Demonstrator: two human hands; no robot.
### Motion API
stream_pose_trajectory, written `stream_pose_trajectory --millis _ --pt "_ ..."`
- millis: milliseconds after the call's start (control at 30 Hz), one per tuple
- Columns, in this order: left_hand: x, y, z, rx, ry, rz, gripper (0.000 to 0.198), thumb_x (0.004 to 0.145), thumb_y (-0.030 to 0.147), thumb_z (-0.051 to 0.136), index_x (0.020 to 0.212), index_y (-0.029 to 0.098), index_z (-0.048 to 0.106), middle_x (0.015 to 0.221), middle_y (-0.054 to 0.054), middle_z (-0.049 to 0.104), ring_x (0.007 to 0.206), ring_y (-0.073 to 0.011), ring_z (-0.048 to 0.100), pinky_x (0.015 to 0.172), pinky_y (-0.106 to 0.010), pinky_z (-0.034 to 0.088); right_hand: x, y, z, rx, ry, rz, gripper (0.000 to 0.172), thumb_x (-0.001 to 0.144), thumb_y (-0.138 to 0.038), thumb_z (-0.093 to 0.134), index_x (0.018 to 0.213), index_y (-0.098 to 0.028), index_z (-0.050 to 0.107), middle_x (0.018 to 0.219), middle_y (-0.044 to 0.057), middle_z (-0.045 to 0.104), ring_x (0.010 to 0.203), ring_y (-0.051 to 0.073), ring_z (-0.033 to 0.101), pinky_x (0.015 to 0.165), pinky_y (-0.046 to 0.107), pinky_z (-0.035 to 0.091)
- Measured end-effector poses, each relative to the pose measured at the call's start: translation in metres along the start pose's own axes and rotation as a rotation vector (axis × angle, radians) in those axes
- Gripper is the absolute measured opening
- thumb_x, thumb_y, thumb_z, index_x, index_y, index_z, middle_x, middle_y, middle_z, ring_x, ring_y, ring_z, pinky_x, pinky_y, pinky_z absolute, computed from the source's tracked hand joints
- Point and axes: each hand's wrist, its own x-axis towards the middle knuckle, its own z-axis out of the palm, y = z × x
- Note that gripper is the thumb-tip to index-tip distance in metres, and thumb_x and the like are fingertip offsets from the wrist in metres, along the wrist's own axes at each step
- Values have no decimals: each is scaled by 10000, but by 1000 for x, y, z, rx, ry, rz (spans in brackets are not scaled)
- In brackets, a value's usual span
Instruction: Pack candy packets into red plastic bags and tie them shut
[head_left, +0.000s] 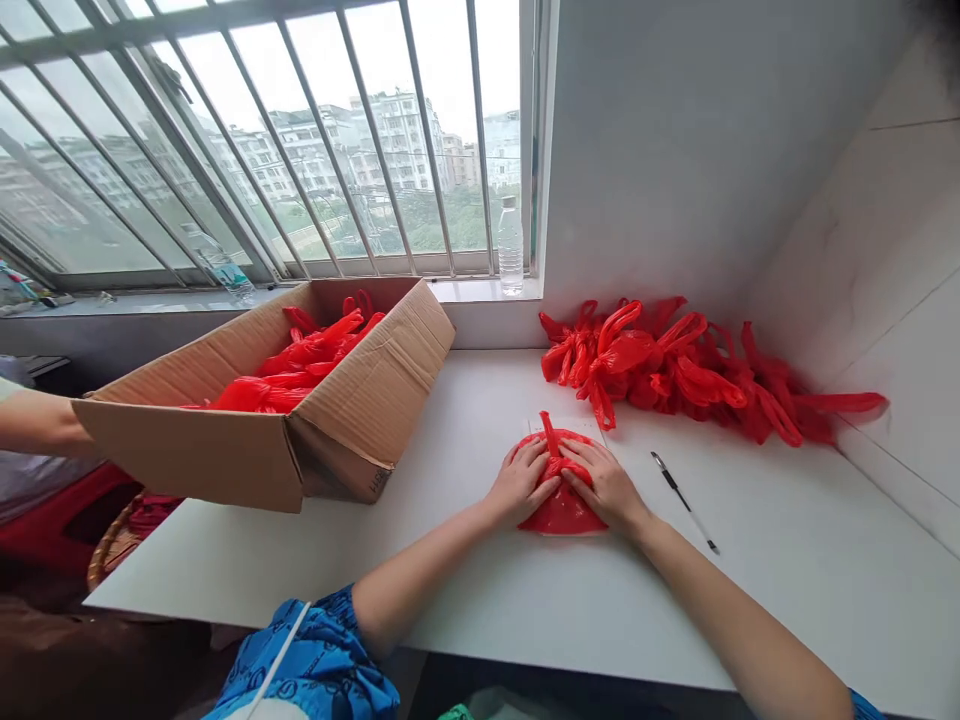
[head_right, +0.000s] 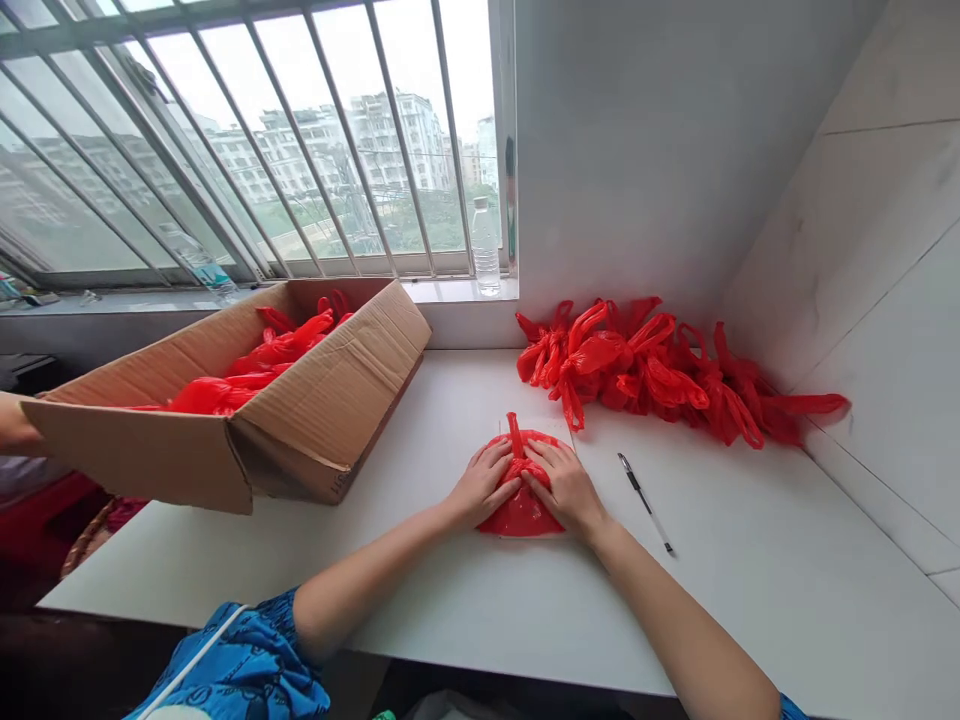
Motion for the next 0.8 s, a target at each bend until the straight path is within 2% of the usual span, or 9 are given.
stream_pose_trajectory --millis 133,300,400,467,533,600,667,733,800 --pt "-8 20 -37 -118 52 61 460 926 549 561 1289 270 598 1378 -107 580 1303 -277 512 1133 -489 372 2 -23 -28 -25 188 -90 321 1028 -379 450 1166 -223 694 1076 79 722 961 232 660 896 400 488" --pt "-8 56 -78 -47 -29 150 461 778 657 679 906 216 644 845 -50 661 818 -214 619 704 -308 484 10 -79 -60 81 362 -128 255 961 -347 592 755 -208 647 674 5 614 544 127 520 529 262 401" --pt "-13 72 -106 -47 -95 191 332 896 502 593 756 201 580 720 -5 602 639 -140 548 557 -260 382 11 -105 -78 227 376 -144 173 939 -320 620 791 -231 624 662 -12 600 544 130 530 522 255 417" --pt "-19 76 -136 -98 -102 194 280 931 387 538 734 191 574 695 0 592 600 -118 511 551 -253 368 4 -109 -89 312 367 -129 105 930 -354 622 948 -251 635 830 28 676 702 181 632 630 287 494" --pt "-29 74 -176 -177 -64 112 290 926 383 532 728 181 593 662 -3 573 590 -116 494 559 -244 385 -10 -103 -95 342 378 -88 239 918 -416 616 1101 -262 625 1057 85 691 946 256 664 795 361 532" --pt "-40 65 -223 -307 68 -54 353 946 462 498 800 169 632 669 -7 563 588 -119 500 527 -235 383 -29 -91 -95 322 398 22 281 909 -446 611 1128 -274 641 1140 97 677 1070 292 643 877 400 528" --pt "-48 49 -274 -409 322 -184 433 886 558 569 810 137 639 703 -22 581 600 -124 527 513 -226 407 -51 -77 -86 292 361 229 228 917 -465 586 1033 -289 672 1056 69 703 1004 279 675 800 365 557" --pt "-51 27 -324 -344 622 -250 492 838 575 642 906 88 667 802 -28 623 709 -129 592 631 -245 497 -73 -68 -69 288 307 439 250 929 -504 541 913 -299 683 941 38 720 840 250 711 686 326 577" --pt "-44 -2 -369 -166 821 -311 562 860 542 636 1095 32 656 884 -17 643 879 -151 631 849 -370 526 -91 -63 -48 298 265 523 293 906 -556 546 829 -307 681 833 24 717 717 236 711 522 288 549"
